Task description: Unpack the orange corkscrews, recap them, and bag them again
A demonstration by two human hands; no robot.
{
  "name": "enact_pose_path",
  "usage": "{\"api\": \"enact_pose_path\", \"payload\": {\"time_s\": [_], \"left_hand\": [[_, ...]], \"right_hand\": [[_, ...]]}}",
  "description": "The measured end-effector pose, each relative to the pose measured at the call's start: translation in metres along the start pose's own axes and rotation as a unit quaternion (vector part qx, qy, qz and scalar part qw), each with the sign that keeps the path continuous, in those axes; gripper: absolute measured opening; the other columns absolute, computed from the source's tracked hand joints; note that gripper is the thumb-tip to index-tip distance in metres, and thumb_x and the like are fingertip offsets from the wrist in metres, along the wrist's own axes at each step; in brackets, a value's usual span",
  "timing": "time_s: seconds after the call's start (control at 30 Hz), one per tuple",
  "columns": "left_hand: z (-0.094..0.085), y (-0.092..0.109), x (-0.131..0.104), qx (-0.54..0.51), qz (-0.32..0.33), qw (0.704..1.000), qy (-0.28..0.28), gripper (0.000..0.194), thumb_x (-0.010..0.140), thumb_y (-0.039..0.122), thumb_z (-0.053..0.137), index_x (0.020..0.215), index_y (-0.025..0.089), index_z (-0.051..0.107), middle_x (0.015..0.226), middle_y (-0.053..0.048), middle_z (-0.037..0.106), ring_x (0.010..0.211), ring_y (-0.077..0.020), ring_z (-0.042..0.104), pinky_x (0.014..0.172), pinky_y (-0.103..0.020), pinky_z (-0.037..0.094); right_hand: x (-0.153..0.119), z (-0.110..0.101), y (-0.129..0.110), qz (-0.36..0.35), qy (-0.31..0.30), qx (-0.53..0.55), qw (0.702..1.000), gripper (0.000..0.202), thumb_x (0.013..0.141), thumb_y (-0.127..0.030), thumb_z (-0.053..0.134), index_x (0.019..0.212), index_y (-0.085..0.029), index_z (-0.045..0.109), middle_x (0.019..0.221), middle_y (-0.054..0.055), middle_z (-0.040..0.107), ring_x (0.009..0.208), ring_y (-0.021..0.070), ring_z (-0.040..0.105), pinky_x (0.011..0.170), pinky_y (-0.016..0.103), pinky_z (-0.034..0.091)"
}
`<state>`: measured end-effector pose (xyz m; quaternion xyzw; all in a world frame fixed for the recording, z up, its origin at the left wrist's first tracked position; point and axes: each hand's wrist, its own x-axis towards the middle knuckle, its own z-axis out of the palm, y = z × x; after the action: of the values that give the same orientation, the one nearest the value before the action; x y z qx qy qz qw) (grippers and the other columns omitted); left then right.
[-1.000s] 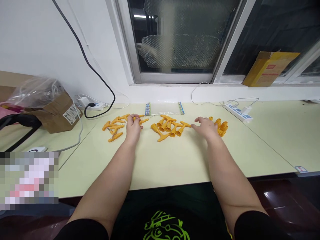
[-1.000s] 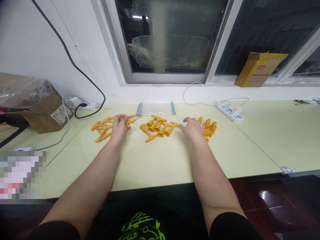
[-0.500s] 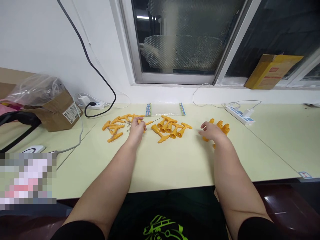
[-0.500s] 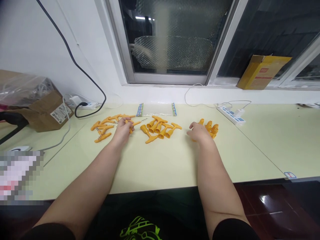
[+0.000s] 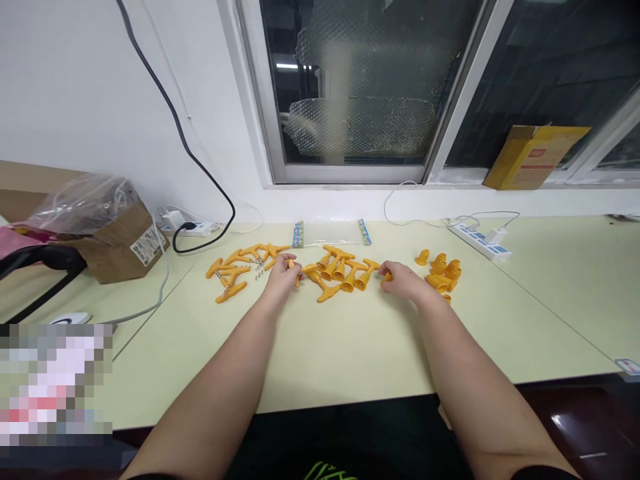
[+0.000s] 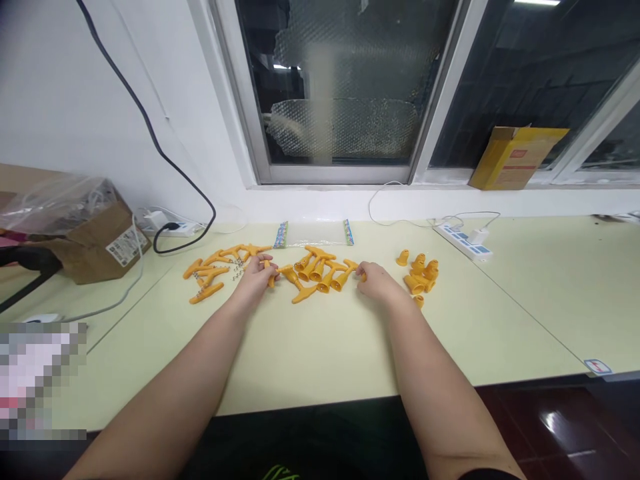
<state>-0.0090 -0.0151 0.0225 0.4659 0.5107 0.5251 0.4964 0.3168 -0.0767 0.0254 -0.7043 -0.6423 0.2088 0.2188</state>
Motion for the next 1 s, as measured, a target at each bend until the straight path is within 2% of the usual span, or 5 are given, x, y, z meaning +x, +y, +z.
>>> {"api": "enact_pose_path", "payload": {"time_s": [0.17,0.3,0.53,0.7,1.0], "left_hand": [[-0.001,-0.006,-0.001,0.006,-0.011,1.0,-0.016,0.046,0.064,0.016,0.068,0.106,0.022,0.052,0.082,0.003,0.064,0.063,-0.0139,0.068,0.063,-0.026,0.051],[-0.002,-0.009,0.001,0.004,-0.018,1.0,-0.022,0.046,0.066,0.017,0.071,0.108,0.023,0.052,0.085,0.001,0.067,0.064,-0.0144,0.07,0.063,-0.026,0.051],[0.002,-0.004,-0.005,-0.048,-0.046,0.997,-0.035,0.05,0.065,0.011,0.071,0.11,0.022,0.052,0.089,0.0,0.071,0.072,-0.0166,0.074,0.069,-0.027,0.055],[0.006,0.001,-0.011,-0.105,-0.054,0.991,-0.058,0.048,0.067,0.01,0.071,0.112,0.017,0.057,0.093,-0.005,0.073,0.076,-0.0145,0.074,0.079,-0.027,0.058],[0.012,-0.002,-0.015,-0.106,-0.041,0.989,-0.098,0.047,0.066,0.01,0.073,0.11,0.016,0.059,0.088,-0.003,0.074,0.077,-0.0146,0.073,0.082,-0.028,0.057]], "right_hand": [[0.0,0.0,-0.001,-0.012,0.006,0.026,1.0,0.034,0.07,-0.014,0.067,0.103,-0.026,0.063,0.094,0.002,0.069,0.079,0.0202,0.064,0.067,0.029,0.046],[0.004,0.003,-0.005,-0.032,0.053,0.111,0.992,0.029,0.078,-0.03,0.072,0.104,-0.025,0.06,0.09,0.0,0.067,0.074,0.0174,0.062,0.068,0.029,0.048],[0.005,0.022,-0.022,-0.103,0.088,0.276,0.951,0.035,0.075,-0.039,0.076,0.097,-0.025,0.053,0.089,-0.004,0.057,0.069,0.0136,0.057,0.063,0.027,0.045],[0.001,0.027,-0.034,-0.12,0.095,0.292,0.944,0.04,0.076,-0.044,0.079,0.099,-0.025,0.053,0.092,-0.003,0.059,0.067,0.0131,0.053,0.061,0.027,0.042],[-0.003,0.036,-0.045,-0.171,0.029,0.338,0.925,0.032,0.081,-0.042,0.074,0.104,-0.021,0.064,0.099,0.002,0.068,0.079,0.0177,0.061,0.071,0.031,0.05]]}}
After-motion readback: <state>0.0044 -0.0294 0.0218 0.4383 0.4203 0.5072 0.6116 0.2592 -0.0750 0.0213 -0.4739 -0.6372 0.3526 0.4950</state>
